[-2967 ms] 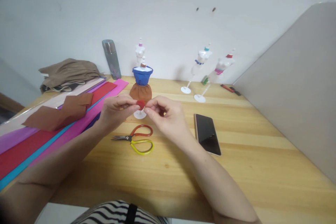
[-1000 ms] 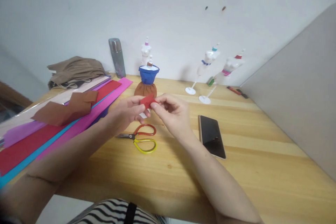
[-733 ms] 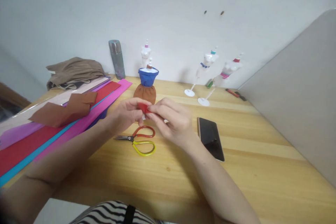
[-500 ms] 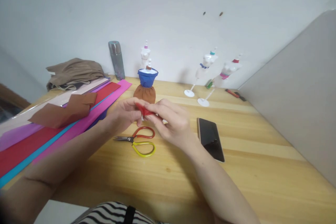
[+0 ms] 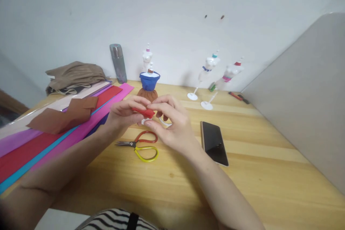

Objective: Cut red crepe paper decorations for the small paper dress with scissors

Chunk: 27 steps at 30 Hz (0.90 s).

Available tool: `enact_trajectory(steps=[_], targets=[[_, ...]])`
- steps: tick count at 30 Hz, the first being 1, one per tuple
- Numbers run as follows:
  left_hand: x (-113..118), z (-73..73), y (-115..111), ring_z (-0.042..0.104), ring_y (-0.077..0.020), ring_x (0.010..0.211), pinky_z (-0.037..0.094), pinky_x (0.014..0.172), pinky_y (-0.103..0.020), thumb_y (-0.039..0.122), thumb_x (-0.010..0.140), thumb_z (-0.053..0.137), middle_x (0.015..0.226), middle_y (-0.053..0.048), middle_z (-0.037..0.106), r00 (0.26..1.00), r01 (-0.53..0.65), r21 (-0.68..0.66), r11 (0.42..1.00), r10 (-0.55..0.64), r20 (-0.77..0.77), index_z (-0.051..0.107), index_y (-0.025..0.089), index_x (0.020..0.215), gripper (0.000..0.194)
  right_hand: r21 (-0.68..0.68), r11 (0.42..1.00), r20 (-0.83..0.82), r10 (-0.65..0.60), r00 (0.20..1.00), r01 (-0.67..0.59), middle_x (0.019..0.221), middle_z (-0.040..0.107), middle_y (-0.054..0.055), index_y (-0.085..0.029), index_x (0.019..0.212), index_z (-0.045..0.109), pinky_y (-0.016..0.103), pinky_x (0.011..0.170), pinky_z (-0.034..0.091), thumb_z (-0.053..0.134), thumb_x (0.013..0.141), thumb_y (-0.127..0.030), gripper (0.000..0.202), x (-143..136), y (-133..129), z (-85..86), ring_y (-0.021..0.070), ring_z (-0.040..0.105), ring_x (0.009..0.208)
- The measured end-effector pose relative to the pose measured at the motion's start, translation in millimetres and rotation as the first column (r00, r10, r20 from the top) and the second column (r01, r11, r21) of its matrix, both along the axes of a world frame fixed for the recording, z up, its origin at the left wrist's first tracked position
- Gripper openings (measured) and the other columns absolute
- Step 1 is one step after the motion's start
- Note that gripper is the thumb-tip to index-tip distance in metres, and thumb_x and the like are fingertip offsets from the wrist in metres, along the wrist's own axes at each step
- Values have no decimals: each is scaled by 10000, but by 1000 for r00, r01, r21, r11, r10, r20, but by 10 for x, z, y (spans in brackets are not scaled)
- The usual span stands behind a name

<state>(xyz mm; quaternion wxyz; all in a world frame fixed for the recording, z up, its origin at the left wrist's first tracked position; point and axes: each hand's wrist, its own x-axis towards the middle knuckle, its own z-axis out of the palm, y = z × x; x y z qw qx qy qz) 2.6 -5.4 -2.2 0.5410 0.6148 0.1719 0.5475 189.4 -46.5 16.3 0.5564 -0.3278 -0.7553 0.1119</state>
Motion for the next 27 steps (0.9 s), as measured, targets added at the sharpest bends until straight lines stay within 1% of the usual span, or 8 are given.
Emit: enact_trajectory(steps=[4, 6, 8, 11, 14, 19, 23, 27], targets=[[29, 8, -11, 699, -142, 802, 557, 584, -222, 263, 722, 908, 1030, -66, 771, 1000, 14, -44, 999, -14, 1, 824, 225, 803, 122, -31, 999, -42, -15, 999, 14, 936, 719, 58, -262, 860, 761, 334, 591, 501, 789, 843, -171, 97, -38, -10, 5, 192, 617, 758], [34, 22, -31, 652, -120, 687, 499, 491, -202, 289, 715, 905, 903, -55, 757, 1000, 6, -123, 992, -8, -16, 807, 200, 819, 168, -76, 997, -94, -19, 995, 12, 874, 719, 51, -259, 803, 745, 332, 576, 480, 769, 848, -180, 94, -56, 5, -4, 188, 598, 716], [34, 38, -51, 607, -105, 604, 453, 444, -191, 296, 697, 913, 765, -22, 717, 999, 9, -218, 976, -16, -33, 796, 187, 910, 266, -141, 989, -174, 8, 985, -33, 790, 698, 37, -258, 749, 727, 328, 564, 451, 765, 846, -201, 119, -60, 34, -21, 185, 573, 676], [32, 67, -72, 602, -100, 565, 429, 420, -182, 330, 661, 931, 723, -4, 699, 997, 57, -335, 941, -70, -28, 768, 165, 1036, 441, -260, 953, -346, 55, 936, -152, 702, 651, 7, -258, 712, 723, 308, 559, 418, 794, 810, -218, 127, -53, 87, -56, 168, 537, 631], [33, 103, -94, 593, -93, 547, 428, 417, -178, 397, 663, 924, 701, -24, 696, 993, 88, -396, 914, -114, -43, 761, 126, 922, 409, -361, 897, -470, 61, 880, -255, 684, 660, -6, -245, 701, 732, 281, 536, 395, 821, 765, -232, 110, -59, 119, -82, 143, 519, 594], [26, 145, -144, 517, -64, 481, 392, 430, -172, 411, 689, 891, 553, -7, 625, 992, 26, -412, 911, -76, -104, 724, 120, 708, 335, -481, 827, -486, 25, 873, -291, 551, 572, -47, -215, 647, 692, 245, 466, 300, 861, 709, -315, 206, -93, 109, -77, 92, 394, 479], [25, 130, -142, 500, -66, 460, 367, 431, -186, 415, 691, 867, 529, -9, 620, 990, -3, -419, 908, -55, -127, 684, 136, 648, 336, -544, 758, -521, 31, 853, -359, 498, 551, -55, -209, 663, 697, 242, 456, 295, 850, 703, -370, 226, -90, 96, -45, 88, 388, 445], [21, 123, -123, 495, -64, 457, 363, 433, -191, 404, 686, 861, 532, -5, 620, 988, -26, -404, 914, -39, -152, 672, 143, 641, 325, -561, 740, -521, 32, 853, -371, 449, 512, -67, -207, 634, 683, 243, 452, 284, 837, 700, -364, 230, -83, 98, -33, 85, 379, 418]])
